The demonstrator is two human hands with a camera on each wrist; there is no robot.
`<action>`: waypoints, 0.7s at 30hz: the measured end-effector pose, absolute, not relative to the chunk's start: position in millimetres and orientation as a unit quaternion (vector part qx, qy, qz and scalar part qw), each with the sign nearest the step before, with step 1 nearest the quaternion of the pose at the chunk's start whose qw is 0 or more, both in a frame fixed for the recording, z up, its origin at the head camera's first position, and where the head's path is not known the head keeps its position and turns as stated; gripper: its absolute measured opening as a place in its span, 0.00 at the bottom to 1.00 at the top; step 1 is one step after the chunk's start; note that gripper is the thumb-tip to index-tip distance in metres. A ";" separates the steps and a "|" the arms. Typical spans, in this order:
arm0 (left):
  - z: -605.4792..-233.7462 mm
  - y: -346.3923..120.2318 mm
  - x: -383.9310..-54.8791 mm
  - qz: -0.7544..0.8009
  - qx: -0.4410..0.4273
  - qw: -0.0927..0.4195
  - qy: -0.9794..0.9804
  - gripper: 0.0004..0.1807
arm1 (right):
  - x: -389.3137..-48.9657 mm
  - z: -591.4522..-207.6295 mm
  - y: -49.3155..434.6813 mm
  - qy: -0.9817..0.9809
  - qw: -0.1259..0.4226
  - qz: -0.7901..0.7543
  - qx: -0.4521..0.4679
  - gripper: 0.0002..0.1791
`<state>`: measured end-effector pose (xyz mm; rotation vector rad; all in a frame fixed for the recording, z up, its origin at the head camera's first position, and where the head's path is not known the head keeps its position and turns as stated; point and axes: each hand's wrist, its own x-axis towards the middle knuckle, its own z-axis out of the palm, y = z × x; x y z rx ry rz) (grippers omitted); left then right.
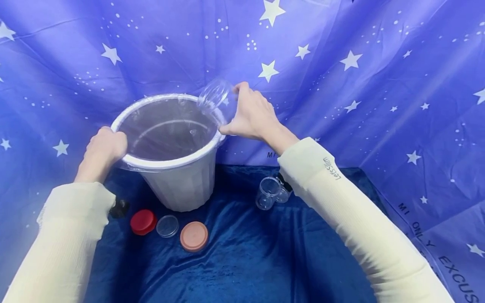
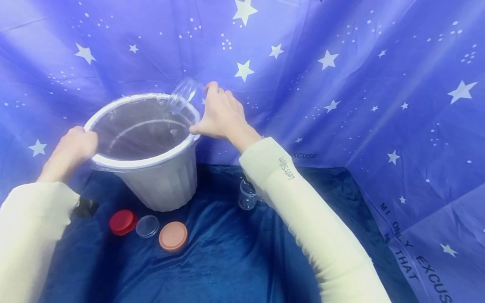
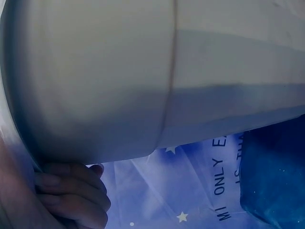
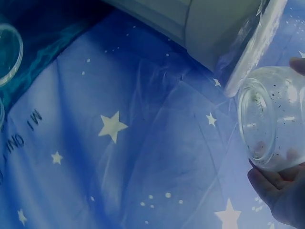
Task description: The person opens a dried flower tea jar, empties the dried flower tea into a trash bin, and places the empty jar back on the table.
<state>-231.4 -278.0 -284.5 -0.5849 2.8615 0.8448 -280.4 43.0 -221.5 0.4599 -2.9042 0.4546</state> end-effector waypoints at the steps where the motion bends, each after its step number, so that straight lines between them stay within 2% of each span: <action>1: -284.4 -278.0 -231.3 0.276 -0.191 0.050 0.941 0.33 | -280.1 -223.0 44.8 -0.970 0.085 0.170 0.150 0.54; 11: -283.9 -278.0 -228.5 0.284 -0.191 0.061 0.938 0.34 | -280.5 -238.2 62.6 -0.934 0.128 0.305 0.131 0.53; 21: -283.3 -277.4 -228.5 0.280 -0.188 0.058 0.940 0.33 | -279.4 -247.5 73.7 -0.917 0.159 0.346 0.119 0.55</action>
